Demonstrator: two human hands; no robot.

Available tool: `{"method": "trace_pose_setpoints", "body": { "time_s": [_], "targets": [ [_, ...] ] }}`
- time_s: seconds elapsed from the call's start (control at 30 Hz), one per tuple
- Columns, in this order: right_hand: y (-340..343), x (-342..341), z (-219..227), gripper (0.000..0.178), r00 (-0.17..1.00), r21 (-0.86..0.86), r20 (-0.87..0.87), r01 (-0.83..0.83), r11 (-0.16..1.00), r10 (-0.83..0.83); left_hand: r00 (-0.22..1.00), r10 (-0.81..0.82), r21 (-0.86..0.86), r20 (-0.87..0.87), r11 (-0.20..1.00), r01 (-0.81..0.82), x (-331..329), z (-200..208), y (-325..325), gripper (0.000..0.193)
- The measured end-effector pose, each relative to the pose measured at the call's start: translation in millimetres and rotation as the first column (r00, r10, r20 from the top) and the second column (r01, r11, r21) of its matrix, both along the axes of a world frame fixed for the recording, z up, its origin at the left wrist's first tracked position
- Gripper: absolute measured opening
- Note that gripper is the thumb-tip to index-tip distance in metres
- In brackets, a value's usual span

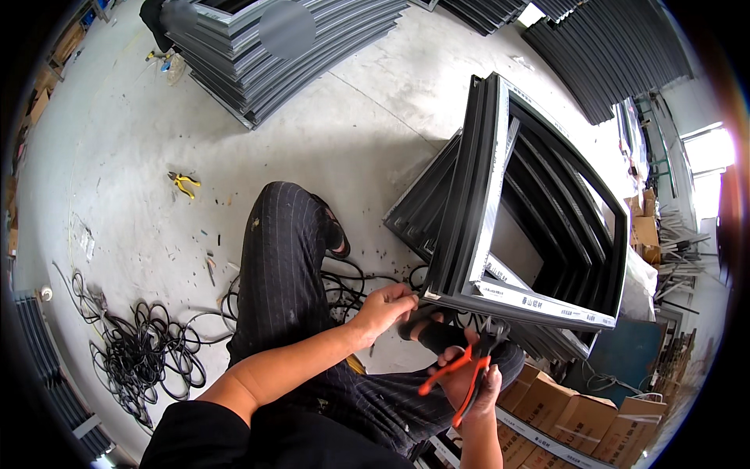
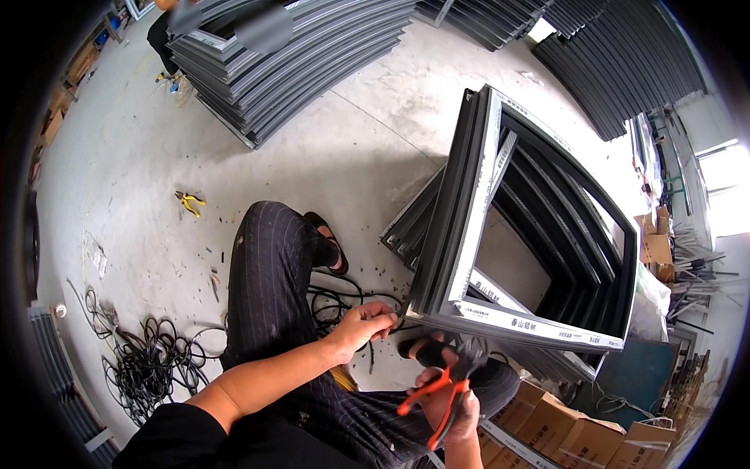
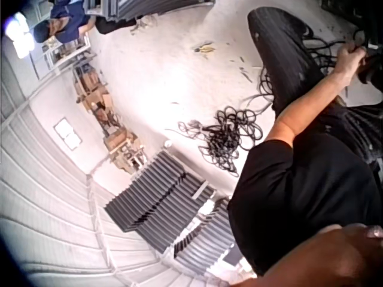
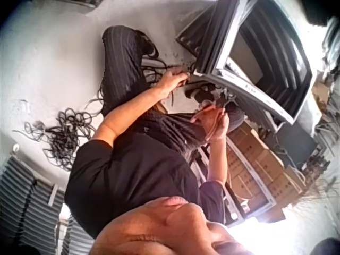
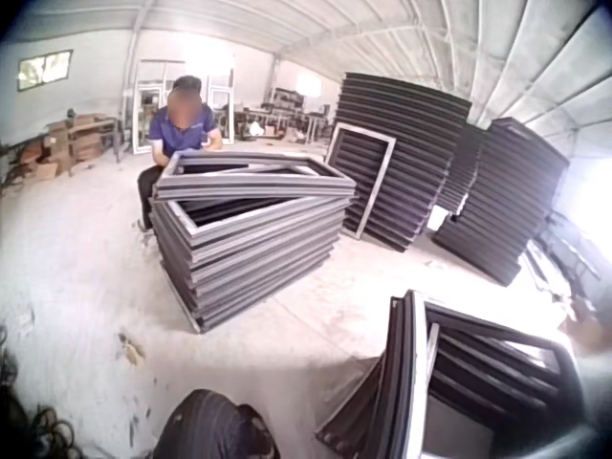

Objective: The person assembles metal window frames by inserting rubber sealant strips into the frame channels and securing the components with a specialized tool.

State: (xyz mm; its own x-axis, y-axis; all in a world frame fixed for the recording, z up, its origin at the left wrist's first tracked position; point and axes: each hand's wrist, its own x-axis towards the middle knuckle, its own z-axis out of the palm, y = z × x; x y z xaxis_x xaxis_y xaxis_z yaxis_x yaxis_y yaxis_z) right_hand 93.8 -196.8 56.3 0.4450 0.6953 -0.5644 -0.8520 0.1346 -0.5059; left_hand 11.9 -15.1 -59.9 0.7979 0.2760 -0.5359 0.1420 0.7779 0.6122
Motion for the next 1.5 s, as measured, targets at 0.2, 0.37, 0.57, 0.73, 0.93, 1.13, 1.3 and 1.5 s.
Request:
{"method": "trace_pose_setpoints", "body": {
  "time_s": [0.2, 0.37, 0.57, 0.73, 0.93, 1.13, 1.3, 1.5],
  "targets": [
    [31.8, 8.0, -18.5, 0.057, 0.756, -0.511, 0.236, -0.438, 0.74, 0.611, 0.997, -0.065, 0.133, -0.048, 0.989, 0.071, -3.8, 16.5, 15.8, 0.015],
    [43.2, 26.0, -38.3, 0.041, 0.423, -0.723, 0.451, -0.342, 0.6, 0.786, 0.995, -0.102, 0.376, 0.009, 0.922, 0.091, -4.7, 10.0, 23.6, 0.018],
    [48.1, 37.1, -41.0, 0.043, 0.314, -0.771, 0.413, -0.379, 0.512, 0.855, 0.991, -0.128, 0.605, -0.045, 0.786, 0.129, -7.9, 10.7, 30.0, 0.017],
    [54.0, 40.0, -32.8, 0.055, 0.247, -0.804, 0.367, -0.4, 0.439, 0.897, 0.985, -0.149, 0.669, -0.082, 0.725, 0.166, -9.6, 14.4, 33.4, 0.018],
    [54.6, 43.1, -34.9, 0.061, 0.267, -0.782, 0.357, -0.44, 0.442, 0.895, 0.99, -0.126, 0.753, -0.065, 0.644, 0.132, -9.9, 19.1, 37.2, 0.016],
    [53.2, 39.8, -44.3, 0.06, 0.243, -0.784, 0.415, -0.393, 0.48, 0.877, 0.998, -0.061, 0.834, 0.022, 0.551, 0.015, -9.9, 11.2, 35.4, 0.012],
    [53.3, 38.0, -44.1, 0.06, 0.248, -0.799, 0.414, -0.362, 0.48, 0.876, 0.997, -0.063, 0.898, 0.053, 0.439, -0.02, -11.1, 17.9, 37.3, 0.009],
    [66.3, 35.9, -28.3, 0.054, 0.179, -0.828, 0.417, -0.329, 0.454, 0.891, 0.996, -0.084, 0.951, -0.014, 0.308, 0.04, -13.1, 18.5, 38.4, 0.011]
  ]
}}
